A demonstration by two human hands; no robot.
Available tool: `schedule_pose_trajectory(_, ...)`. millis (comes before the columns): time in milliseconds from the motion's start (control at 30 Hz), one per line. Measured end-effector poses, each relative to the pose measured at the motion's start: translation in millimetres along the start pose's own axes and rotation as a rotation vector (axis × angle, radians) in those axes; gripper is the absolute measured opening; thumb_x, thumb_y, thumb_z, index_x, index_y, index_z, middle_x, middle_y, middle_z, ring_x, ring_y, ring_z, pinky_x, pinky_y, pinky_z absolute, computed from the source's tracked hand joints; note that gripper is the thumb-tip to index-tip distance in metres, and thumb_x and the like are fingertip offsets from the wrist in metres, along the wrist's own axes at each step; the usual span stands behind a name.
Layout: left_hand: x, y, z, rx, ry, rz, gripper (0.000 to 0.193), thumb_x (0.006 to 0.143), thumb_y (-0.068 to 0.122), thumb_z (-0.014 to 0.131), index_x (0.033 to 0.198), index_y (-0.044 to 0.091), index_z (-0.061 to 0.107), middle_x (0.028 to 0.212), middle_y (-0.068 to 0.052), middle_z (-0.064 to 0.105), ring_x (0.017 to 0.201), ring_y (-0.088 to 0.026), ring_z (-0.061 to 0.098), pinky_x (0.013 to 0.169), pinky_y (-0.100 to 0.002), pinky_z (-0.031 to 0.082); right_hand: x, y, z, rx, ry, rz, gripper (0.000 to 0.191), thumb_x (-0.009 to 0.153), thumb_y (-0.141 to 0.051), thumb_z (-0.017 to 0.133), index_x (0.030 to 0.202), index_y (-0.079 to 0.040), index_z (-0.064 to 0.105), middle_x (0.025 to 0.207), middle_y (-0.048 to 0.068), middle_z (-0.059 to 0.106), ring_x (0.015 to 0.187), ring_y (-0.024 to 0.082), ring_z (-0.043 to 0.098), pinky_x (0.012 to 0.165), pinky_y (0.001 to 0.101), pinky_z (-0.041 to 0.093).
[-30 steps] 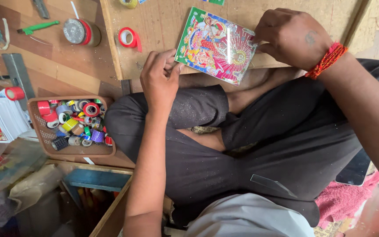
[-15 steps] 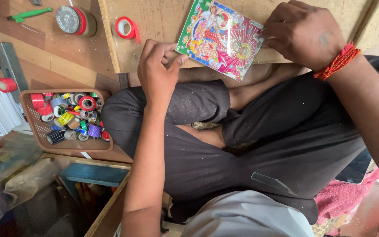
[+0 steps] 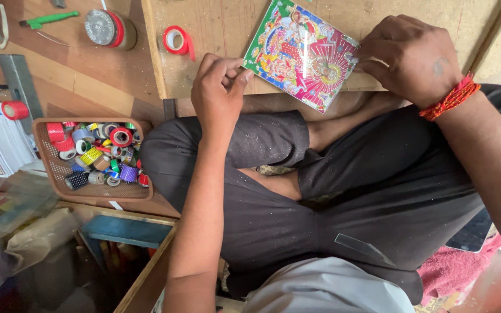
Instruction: The person sits on the floor and wraps red decorative tape around the edges of small printed devotional picture boards, pressing the tape down along each side. They take a new board from a stack, tape its edges, and set the finished board aside with others.
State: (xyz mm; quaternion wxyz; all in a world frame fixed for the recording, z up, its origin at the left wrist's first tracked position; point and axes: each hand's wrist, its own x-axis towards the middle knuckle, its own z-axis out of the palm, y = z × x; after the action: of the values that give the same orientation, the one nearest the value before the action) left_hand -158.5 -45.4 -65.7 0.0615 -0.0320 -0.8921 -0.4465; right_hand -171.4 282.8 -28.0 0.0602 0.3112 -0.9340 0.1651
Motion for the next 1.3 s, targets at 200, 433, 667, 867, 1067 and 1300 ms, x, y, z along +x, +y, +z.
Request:
schedule_pose_trajectory(200, 1.0, -5.6, -0.4, -0.014, 0.019, -0.041, 0.024, 0.081, 0.009, 0.088, 0.101, 0.005, 0.074, 0.088, -0.003, 0.062, 0.067, -0.013, 0.063, 0.062, -0.029, 0.052, -0.1, -1.6, 0.3, 0.011, -0.017, 0.012, 0.011, 0.088, -0.019, 0.082, 0.097, -0.014, 0.077, 0.101, 0.000, 0.071, 0.096, 0.022, 0.069, 0.078, 0.0350, 0.057)
schedule_pose_trajectory(433, -5.9, -4.2, -10.8, -0.064, 0.046, -0.011, 0.024, 0.086, 0.010, 0.084, 0.105, 0.007, 0.071, 0.095, -0.003, 0.064, 0.076, -0.013, 0.067, 0.067, -0.027, 0.055, 2.3, -15.6, -3.4, -0.025, -0.052, 0.089, 0.010, 0.091, -0.021, 0.081, 0.099, -0.016, 0.078, 0.101, 0.003, 0.071, 0.092, 0.023, 0.069, 0.074, 0.0361, 0.056)
schedule_pose_trajectory(667, 19.0, -16.9, -39.8, 0.293, 0.477, 0.091, 0.041, 0.078, 0.016, 0.086, 0.109, 0.008, 0.061, 0.115, -0.012, 0.054, 0.107, -0.036, 0.056, 0.093, -0.047, 0.046, -10.8, -24.7, -13.9, 0.119, 0.013, 0.158, 0.017, 0.094, -0.008, 0.075, 0.111, -0.007, 0.073, 0.108, 0.006, 0.070, 0.098, 0.024, 0.070, 0.082, 0.0363, 0.058)
schedule_pose_trajectory(867, 46.9, -13.0, -46.0, 0.387, 0.327, 0.148, 0.034, 0.073, 0.003, 0.077, 0.105, 0.010, 0.066, 0.109, -0.011, 0.060, 0.104, -0.036, 0.058, 0.091, -0.045, 0.049, -31.5, -47.0, -36.7, 0.323, 0.197, 0.321, 0.024, 0.098, 0.005, 0.074, 0.121, 0.000, 0.068, 0.122, 0.015, 0.069, 0.102, 0.024, 0.071, 0.083, 0.0320, 0.059)
schedule_pose_trajectory(1067, -39.6, 82.3, -20.3, -0.194, -0.186, 0.210, 0.054, 0.082, 0.002, 0.076, 0.134, 0.011, 0.063, 0.121, -0.008, 0.065, 0.113, -0.027, 0.063, 0.102, -0.037, 0.053, -34.7, -105.8, -29.9, 0.116, 0.254, 0.048, 0.031, 0.084, -0.004, 0.083, 0.113, -0.004, 0.073, 0.123, 0.018, 0.070, 0.095, 0.029, 0.070, 0.075, 0.0384, 0.057)
schedule_pose_trajectory(1300, -80.9, 126.9, -2.6, -0.433, -0.174, 0.126, 0.054, 0.085, 0.008, 0.086, 0.133, 0.007, 0.063, 0.119, -0.007, 0.063, 0.102, -0.017, 0.067, 0.088, -0.032, 0.058, -48.9, -121.1, -14.5, 0.166, 0.447, -0.014, 0.028, 0.080, -0.004, 0.087, 0.100, -0.007, 0.068, 0.115, 0.009, 0.071, 0.081, 0.021, 0.069, 0.065, 0.0340, 0.053)
